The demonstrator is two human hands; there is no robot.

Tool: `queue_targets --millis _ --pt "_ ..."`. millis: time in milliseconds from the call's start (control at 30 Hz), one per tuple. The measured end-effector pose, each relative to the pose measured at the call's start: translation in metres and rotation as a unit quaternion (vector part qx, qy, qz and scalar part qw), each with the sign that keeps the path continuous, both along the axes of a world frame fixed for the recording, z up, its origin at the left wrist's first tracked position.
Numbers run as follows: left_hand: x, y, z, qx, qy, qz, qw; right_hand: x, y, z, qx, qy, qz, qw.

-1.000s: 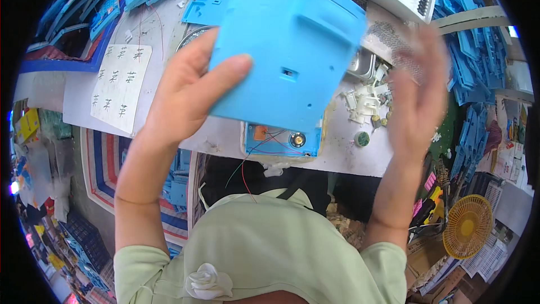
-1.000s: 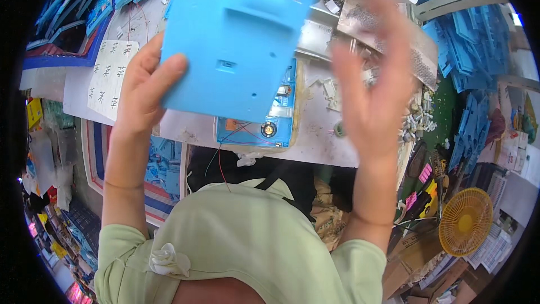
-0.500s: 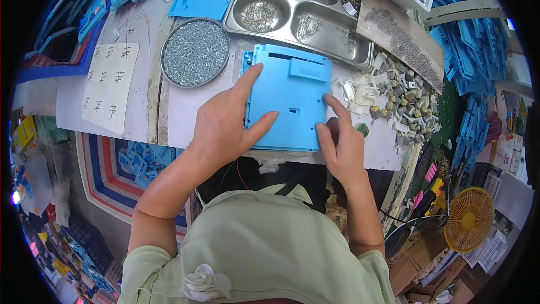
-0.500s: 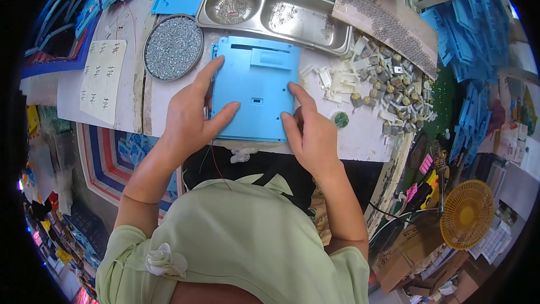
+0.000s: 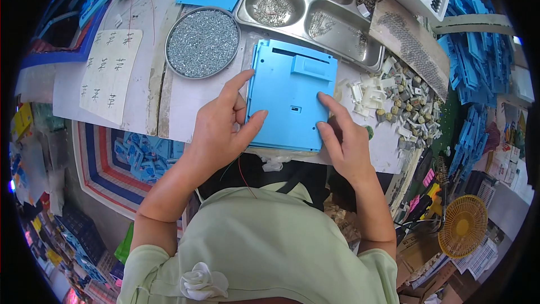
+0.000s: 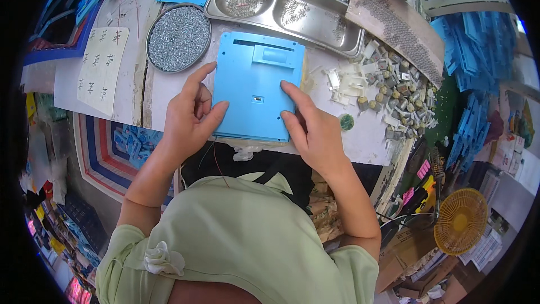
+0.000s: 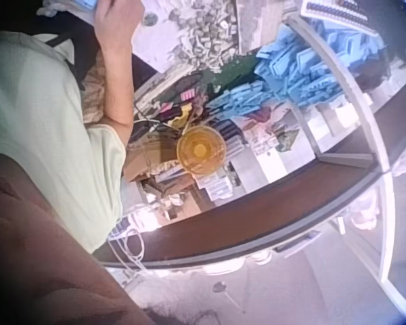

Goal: Soldering components and using a power screwdriver to assemble a plastic electronic handheld device.

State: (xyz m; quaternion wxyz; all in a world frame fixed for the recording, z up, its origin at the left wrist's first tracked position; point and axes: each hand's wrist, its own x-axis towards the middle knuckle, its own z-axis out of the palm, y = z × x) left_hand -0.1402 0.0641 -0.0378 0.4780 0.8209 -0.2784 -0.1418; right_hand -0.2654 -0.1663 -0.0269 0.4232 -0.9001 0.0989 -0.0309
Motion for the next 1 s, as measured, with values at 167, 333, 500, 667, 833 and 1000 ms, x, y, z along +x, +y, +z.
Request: queue_targets --millis 167,333,500,667,833,1000 --pt "-0.014 0.006 -0.005 -0.010 0.008 0.002 1.000 0.001 -0.008 -0.012 -0.098 -0.085 0.068 0.989" --pt "-0.025 0.011 -0.020 -0.003 -0.075 0.028 0.997 -0.003 0.009 0.002 -0.224 0.009 0.095 0.970" --pt "0.004 0.022 -0.004 -0.017 0.090 -0.025 0.996 0.010 0.002 0.026 -0.315 0.081 0.181 0.928" --pt "0.081 0.036 -0.005 0.084 -0.227 0.086 0.967 0.041 0.008 0.061 -0.389 0.146 0.243 0.876" --pt "0.111 0.055 -0.020 0.163 -0.277 0.080 0.944 0.121 0.009 0.092 -0.391 0.053 0.335 0.855" --pt "0.120 0.039 -0.031 0.089 -0.252 0.088 0.960 0.228 0.058 -0.009 -0.345 -0.172 0.283 0.878"
